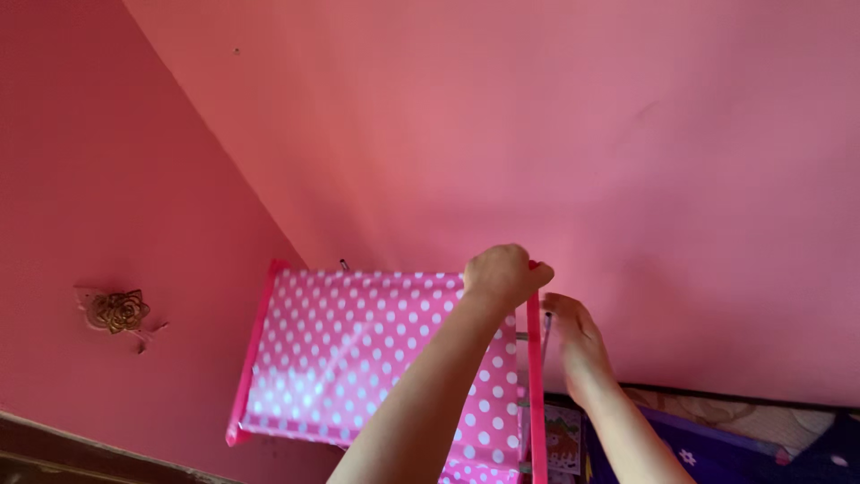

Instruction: The person assembles a pink polka-dotted fabric shelf by inserting metal rods into the fabric sleeves and connecting the corner joints. They lift and position the shelf against the wall, then remove and reinsert rods to adjust the structure.

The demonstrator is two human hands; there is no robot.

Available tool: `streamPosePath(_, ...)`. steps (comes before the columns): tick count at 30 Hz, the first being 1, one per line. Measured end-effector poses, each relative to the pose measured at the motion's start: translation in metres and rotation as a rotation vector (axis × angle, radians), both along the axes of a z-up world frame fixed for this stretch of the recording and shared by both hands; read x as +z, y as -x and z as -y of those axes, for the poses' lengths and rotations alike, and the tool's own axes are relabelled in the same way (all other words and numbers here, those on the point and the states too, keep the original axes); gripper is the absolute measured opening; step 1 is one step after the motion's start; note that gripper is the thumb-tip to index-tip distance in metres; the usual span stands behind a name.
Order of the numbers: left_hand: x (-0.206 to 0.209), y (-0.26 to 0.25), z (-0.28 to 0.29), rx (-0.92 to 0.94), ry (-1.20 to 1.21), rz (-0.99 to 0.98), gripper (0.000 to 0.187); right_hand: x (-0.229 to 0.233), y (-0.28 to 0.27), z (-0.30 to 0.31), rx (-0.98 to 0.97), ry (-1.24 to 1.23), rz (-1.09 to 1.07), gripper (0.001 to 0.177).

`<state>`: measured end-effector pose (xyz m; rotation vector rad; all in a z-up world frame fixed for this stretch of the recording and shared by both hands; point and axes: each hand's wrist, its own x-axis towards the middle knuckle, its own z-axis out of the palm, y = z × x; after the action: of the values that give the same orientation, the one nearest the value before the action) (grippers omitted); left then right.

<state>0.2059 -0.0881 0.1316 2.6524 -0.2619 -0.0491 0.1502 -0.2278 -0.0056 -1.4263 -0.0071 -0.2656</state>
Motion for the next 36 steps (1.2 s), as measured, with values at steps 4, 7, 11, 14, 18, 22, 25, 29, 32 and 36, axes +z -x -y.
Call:
streamPosePath(4, -0.017, 0.015, 0.006, 0.042, 0.025, -0.023, 0.041, 0.062, 0.042, -0.017, 0.198, -0.265, -0.527, 0.043)
streamPosePath(7, -0.021, 0.022, 0.010, 0.069, 0.017, -0.053, 0.042, 0.079, 0.060, -0.019, 0.225, -0.281, -0.529, 0.037)
streamPosePath(11, -0.027, 0.036, 0.016, 0.025, 0.031, 0.106, 0.055, 0.065, 0.063, -0.009, 0.220, -0.289, -0.397, 0.025)
streamPosePath(14, -0.035, 0.052, 0.012, -0.062, 0.127, 0.167, 0.055, 0.054, 0.067, 0.013, 0.287, -0.350, -0.344, 0.024)
streamPosePath(18, -0.051, 0.070, -0.017, -0.204, 0.170, 0.470, 0.039, 0.055, 0.068, 0.026, 0.411, -0.470, -0.331, 0.024)
streamPosePath(22, -0.047, 0.090, -0.037, -0.175, 0.169, 0.415, 0.040, 0.057, 0.084, 0.024, 0.544, -0.450, -0.288, 0.025)
streamPosePath(25, -0.025, 0.107, -0.046, -0.179, 0.169, 0.286, 0.042, 0.067, 0.097, 0.029, 0.614, -0.473, -0.271, 0.026)
streamPosePath(29, 0.013, 0.141, -0.050, -0.216, 0.194, 0.327, 0.043, 0.086, 0.118, 0.030, 0.682, -0.499, -0.204, 0.034)
streamPosePath(32, 0.042, 0.159, -0.050, -0.282, 0.173, 0.546, 0.043, 0.104, 0.133, 0.026, 0.679, -0.512, -0.139, 0.039)
streamPosePath(36, 0.076, 0.190, -0.049, -0.263, 0.212, 0.661, 0.038, 0.122, 0.155, 0.020, 0.622, -0.345, 0.042, 0.045)
